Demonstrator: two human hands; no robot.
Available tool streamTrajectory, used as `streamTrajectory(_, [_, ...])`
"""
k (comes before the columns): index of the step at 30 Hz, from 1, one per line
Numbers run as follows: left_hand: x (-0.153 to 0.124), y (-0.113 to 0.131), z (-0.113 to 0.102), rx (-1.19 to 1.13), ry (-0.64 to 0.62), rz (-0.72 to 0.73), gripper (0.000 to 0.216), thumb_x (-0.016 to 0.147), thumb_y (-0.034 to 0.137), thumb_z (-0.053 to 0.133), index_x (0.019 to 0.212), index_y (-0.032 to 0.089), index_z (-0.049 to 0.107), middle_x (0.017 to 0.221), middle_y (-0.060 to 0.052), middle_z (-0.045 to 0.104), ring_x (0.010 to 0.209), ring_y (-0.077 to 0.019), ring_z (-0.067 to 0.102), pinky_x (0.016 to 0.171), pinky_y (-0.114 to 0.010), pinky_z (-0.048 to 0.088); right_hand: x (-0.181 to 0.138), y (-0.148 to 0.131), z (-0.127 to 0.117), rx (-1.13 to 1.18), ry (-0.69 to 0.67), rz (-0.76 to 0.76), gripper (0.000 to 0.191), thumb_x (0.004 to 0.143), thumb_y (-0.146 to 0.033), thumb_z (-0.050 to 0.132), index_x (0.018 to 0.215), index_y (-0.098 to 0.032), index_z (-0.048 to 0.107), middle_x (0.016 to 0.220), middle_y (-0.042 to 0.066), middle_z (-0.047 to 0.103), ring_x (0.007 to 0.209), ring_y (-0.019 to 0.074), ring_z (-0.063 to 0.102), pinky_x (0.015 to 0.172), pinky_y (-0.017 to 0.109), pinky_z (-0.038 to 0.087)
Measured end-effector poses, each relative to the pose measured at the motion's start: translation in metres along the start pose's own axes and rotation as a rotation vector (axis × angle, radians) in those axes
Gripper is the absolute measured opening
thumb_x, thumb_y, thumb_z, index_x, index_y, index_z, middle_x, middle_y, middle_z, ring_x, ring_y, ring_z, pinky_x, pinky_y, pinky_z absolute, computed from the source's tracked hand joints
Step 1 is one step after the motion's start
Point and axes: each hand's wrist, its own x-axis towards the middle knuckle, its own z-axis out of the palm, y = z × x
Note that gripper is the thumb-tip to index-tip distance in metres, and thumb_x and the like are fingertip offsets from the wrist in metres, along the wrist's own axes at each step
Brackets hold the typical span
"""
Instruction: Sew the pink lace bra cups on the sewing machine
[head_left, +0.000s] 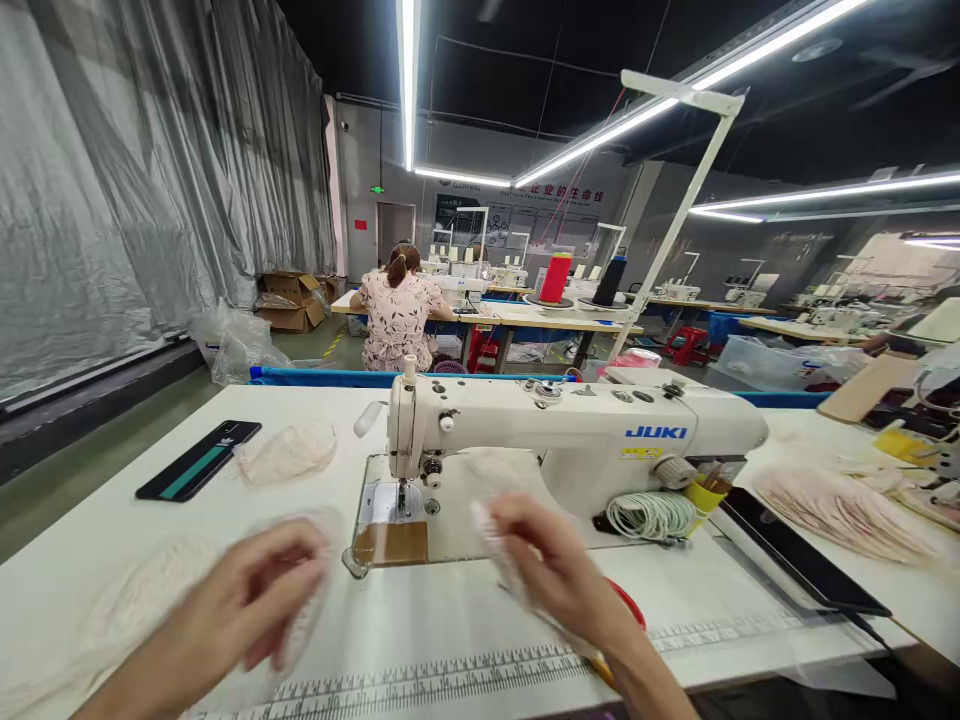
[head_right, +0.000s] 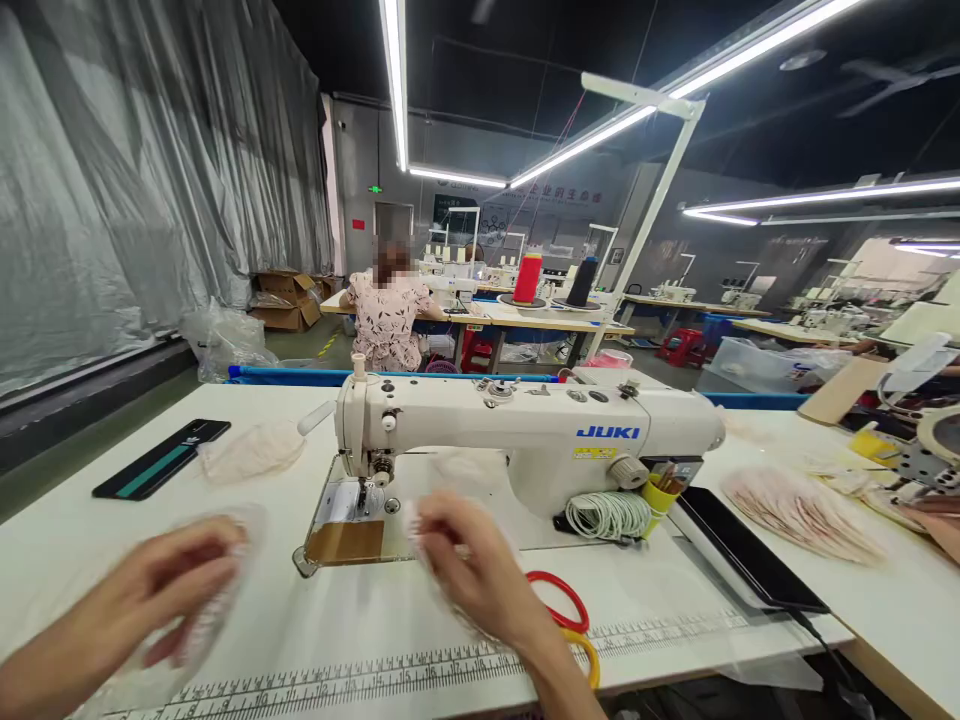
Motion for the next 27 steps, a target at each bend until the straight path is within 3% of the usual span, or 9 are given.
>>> streamTrajectory(2, [0.018,-0.002,0.018,0.291,-0.286,0.075,0.032,0.085,0.047,0.048,0.075,0.020,0.061,0.065,0.002,0.060,0.051,-0.0123,0.055,0.049,-0.019,0.040,0.001,0.009,0.013,-0.098,-0.303,-0.037,0.015,0.091,-0.019,0.042,0.099,-0.024,0.053,0.089,0.002,0.062,0.072,0.0152,0.059,0.065,0.026,0.047])
streamTrajectory(3, [0.024,-0.009,0.026,0.420,-0.321,0.131,0.028,0.087,0.042,0.046,0.076,0.020,0.061,0.074,-0.001,0.063,0.063,-0.0152,0.059,0.058,-0.021,0.043,-0.005,0.016,0.017,-0.161,-0.333,-0.044,0.021,0.091,-0.019,0.042,0.108,-0.025,0.052,0.096,0.003,0.064,0.076,0.0155,0.061,0.068,0.026,0.048])
streamTrajectory(7, [0.025,-0.047,0.034,0.670,-0.248,0.300,0.025,0.088,0.022,0.036,0.097,0.026,0.059,0.088,-0.002,0.059,0.076,-0.0177,0.059,0.066,-0.024,0.041,-0.062,0.049,0.002,-0.474,0.015,0.133,0.021,0.093,-0.030,0.045,0.111,-0.022,0.050,0.089,0.006,0.064,0.072,0.0167,0.063,0.062,0.025,0.050])
streamTrajectory(11, [0.019,-0.061,0.031,0.743,-0.184,0.374,0.031,0.081,0.013,0.042,0.102,0.029,0.057,0.096,-0.001,0.055,0.077,-0.0161,0.057,0.064,-0.022,0.043,-0.102,0.075,-0.033,-0.773,-0.060,0.044,0.022,0.088,-0.037,0.052,0.106,-0.024,0.057,0.101,0.007,0.065,0.088,0.0203,0.064,0.070,0.028,0.051])
streamTrajectory(15, [0.023,-0.065,0.025,0.744,-0.142,0.501,0.038,0.078,0.009,0.048,0.109,0.030,0.056,0.122,-0.004,0.053,0.104,-0.0223,0.055,0.084,-0.029,0.048,-0.090,0.077,-0.036,-0.867,-0.023,0.020,0.023,0.091,-0.036,0.046,0.106,-0.024,0.059,0.102,0.008,0.065,0.088,0.0224,0.064,0.067,0.032,0.050])
streamTrajectory(18, [0.026,-0.074,0.021,0.754,-0.163,0.580,0.037,0.082,0.013,0.051,0.115,0.031,0.054,0.132,-0.004,0.051,0.116,-0.0245,0.050,0.094,-0.034,0.046,-0.061,0.051,-0.005,-0.687,0.067,-0.043,0.019,0.091,-0.025,0.047,0.108,-0.023,0.057,0.099,0.010,0.064,0.089,0.0235,0.062,0.074,0.035,0.050])
streamTrajectory(22, [0.026,-0.079,0.023,0.768,-0.153,0.622,0.046,0.080,0.011,0.053,0.122,0.029,0.050,0.136,-0.006,0.048,0.121,-0.0267,0.045,0.097,-0.040,0.044,-0.021,0.007,0.070,-0.169,-0.211,-0.080,0.019,0.090,-0.015,0.049,0.107,-0.024,0.053,0.099,0.007,0.062,0.092,0.0187,0.059,0.078,0.029,0.050])
streamTrajectory(25, [0.025,-0.077,0.028,0.807,-0.154,0.607,0.054,0.078,0.010,0.056,0.127,0.028,0.046,0.138,-0.006,0.046,0.122,-0.0265,0.042,0.098,-0.041,0.042,-0.003,-0.002,0.112,-0.170,-0.307,-0.041,0.012,0.088,-0.015,0.052,0.098,-0.021,0.054,0.099,0.007,0.060,0.094,0.0200,0.057,0.085,0.034,0.047])
streamTrajectory(27, [0.024,-0.078,0.029,0.838,-0.144,0.612,0.057,0.074,0.010,0.060,0.126,0.027,0.047,0.138,-0.005,0.046,0.122,-0.0273,0.042,0.098,-0.042,0.040,-0.001,0.003,0.119,-0.288,-0.331,-0.018,0.007,0.086,-0.012,0.051,0.087,-0.019,0.053,0.092,0.007,0.059,0.087,0.0211,0.057,0.081,0.037,0.046])
